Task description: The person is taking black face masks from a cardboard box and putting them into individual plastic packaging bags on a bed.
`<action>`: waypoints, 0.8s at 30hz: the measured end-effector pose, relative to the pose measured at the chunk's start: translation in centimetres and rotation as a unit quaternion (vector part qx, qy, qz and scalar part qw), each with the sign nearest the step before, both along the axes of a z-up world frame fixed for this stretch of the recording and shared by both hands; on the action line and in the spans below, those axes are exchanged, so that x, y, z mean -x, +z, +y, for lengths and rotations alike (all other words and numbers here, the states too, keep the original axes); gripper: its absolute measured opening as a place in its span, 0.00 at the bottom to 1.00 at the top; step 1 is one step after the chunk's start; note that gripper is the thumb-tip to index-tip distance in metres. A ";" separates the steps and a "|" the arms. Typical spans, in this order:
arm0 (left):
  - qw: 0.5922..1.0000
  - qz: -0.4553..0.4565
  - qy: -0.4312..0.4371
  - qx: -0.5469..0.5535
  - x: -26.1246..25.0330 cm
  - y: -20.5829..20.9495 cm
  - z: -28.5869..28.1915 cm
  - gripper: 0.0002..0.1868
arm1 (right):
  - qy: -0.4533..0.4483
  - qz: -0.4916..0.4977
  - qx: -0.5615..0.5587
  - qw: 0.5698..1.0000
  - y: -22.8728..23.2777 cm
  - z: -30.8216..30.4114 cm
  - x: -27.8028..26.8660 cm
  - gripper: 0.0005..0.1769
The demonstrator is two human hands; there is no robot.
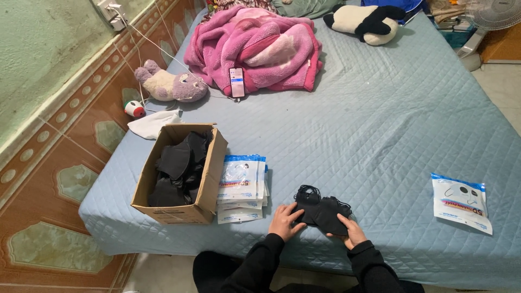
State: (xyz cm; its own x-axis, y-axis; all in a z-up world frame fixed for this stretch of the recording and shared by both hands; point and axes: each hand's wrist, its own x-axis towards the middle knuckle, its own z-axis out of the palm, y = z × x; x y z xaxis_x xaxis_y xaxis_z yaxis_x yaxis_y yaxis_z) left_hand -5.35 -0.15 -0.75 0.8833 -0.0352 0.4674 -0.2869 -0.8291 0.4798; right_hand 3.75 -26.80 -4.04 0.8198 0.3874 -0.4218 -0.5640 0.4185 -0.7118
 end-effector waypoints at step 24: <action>0.998 -0.057 -0.010 -0.005 -1.0 -2.7 0.5 0.25 | -0.086 -0.028 -0.013 0.996 0.4 -2.3 0.2 0.18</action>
